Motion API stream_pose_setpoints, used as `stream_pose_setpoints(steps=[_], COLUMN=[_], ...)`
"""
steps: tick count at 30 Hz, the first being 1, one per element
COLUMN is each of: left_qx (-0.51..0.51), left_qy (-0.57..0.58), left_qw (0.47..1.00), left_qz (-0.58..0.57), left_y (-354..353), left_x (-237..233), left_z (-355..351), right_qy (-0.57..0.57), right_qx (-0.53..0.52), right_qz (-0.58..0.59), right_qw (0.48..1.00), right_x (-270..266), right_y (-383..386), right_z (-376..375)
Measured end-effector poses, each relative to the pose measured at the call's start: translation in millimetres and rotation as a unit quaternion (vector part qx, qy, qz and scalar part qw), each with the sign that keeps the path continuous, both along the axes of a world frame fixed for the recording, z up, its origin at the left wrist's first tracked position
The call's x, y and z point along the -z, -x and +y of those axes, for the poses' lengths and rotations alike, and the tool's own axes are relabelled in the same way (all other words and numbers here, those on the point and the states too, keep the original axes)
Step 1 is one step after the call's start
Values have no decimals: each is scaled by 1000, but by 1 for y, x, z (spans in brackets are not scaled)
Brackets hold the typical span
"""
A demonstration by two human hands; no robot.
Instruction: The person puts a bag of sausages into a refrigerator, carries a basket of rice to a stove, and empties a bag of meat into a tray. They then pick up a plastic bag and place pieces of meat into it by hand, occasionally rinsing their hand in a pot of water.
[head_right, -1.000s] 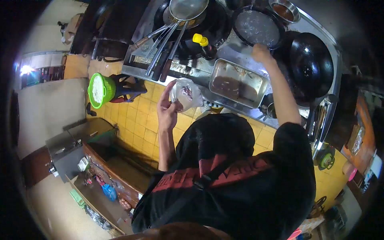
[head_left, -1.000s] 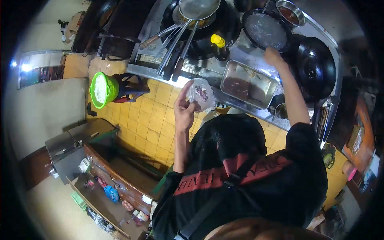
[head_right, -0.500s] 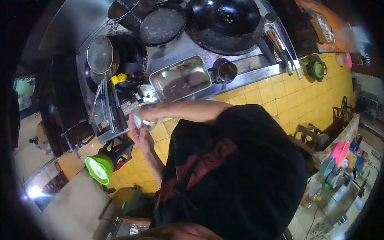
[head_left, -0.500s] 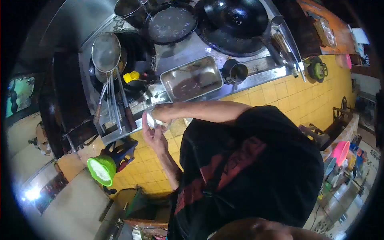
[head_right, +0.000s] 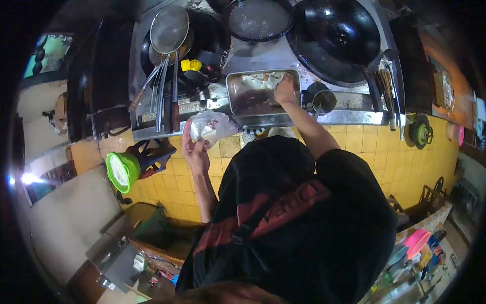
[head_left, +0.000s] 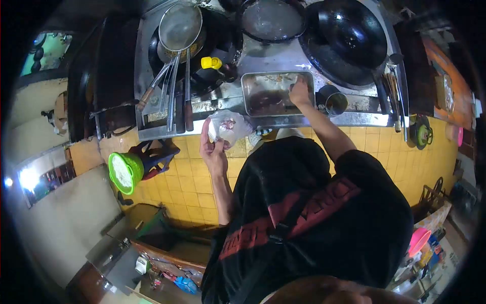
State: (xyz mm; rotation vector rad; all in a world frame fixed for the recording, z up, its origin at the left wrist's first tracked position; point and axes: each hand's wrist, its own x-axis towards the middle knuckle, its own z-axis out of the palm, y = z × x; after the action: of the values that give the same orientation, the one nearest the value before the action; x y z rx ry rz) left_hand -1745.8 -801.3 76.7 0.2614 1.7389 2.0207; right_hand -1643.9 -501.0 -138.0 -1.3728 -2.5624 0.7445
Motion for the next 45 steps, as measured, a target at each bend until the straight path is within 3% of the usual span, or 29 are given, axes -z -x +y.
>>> stream_pose_setpoints(steps=[3,6,8,9,12,13,14,16,18,20,21,22,24,26,28,30,33,36,38,39,42,45], left_qx=[-17,-13,-23,-26,-20,-27,-33,-42,-22,-32,-36,-40,-40,-38,-34,-29,-39,-41,-32,-22,-30,-30], left_qy=[-11,5,-19,-26,-53,-33,-13,-4,-8,-27,-23,-19,-11,-6,-22,0,-2,13,16,21,-5,-7], left_qw=[1000,1000,1000,999,998,999,999,999,999,999,999,999,999,999,999,999,999,999,999,999,999,999], left_qz=[-21,-1,3,3,2,-8,-20,-27,-32,-27,-21,-16,-21,-26,-7,-29,-9,-20,-24,-30,-23,-38], left_y=[0,1,1,0,-2,-3,-5,-7,-7,-7,-6,-5,-7,-7,-6,-7,-5,-6,-5,-5,-6,-6], left_x=[0,3,10,12,9,5,4,6,2,6,10,14,6,6,6,7,17,6,5,5,6,4], left_z=[0,-2,-6,-6,-5,-3,-2,-4,-4,-4,-6,-7,-4,-3,-3,-4,-8,-5,-7,-9,-7,-6], right_qy=[64,8,-28,136,159,116,115,69,124,90,-95,-95,114,73,156,148,175,156,187,188,212,169], right_qx=[11,-22,-88,-46,-79,-137,-142,-167,-144,-215,-249,-248,-237,-244,-322,-337,-344,-322,-135,-135,-151,-332], right_qz=[31,-31,-214,-225,-267,-248,-249,-201,-175,-130,-104,-104,-101,-101,-128,-144,-107,-67,-27,-27,-6,-82], right_qw=[997,999,972,964,947,952,951,963,966,964,958,959,960,962,925,919,916,931,973,972,966,924], right_x=[-19,-26,-28,-45,-21,19,25,24,18,16,15,9,-8,-3,3,9,-27,-24,0,5,-10,-32], right_y=[18,24,26,21,18,18,20,34,50,59,59,65,75,82,85,86,84,86,92,92,91,86], right_z=[-9,-23,-28,-28,-37,-38,-42,-54,-64,-71,-80,-83,-87,-93,-89,-86,-85,-93,-102,-102,-97,-87])
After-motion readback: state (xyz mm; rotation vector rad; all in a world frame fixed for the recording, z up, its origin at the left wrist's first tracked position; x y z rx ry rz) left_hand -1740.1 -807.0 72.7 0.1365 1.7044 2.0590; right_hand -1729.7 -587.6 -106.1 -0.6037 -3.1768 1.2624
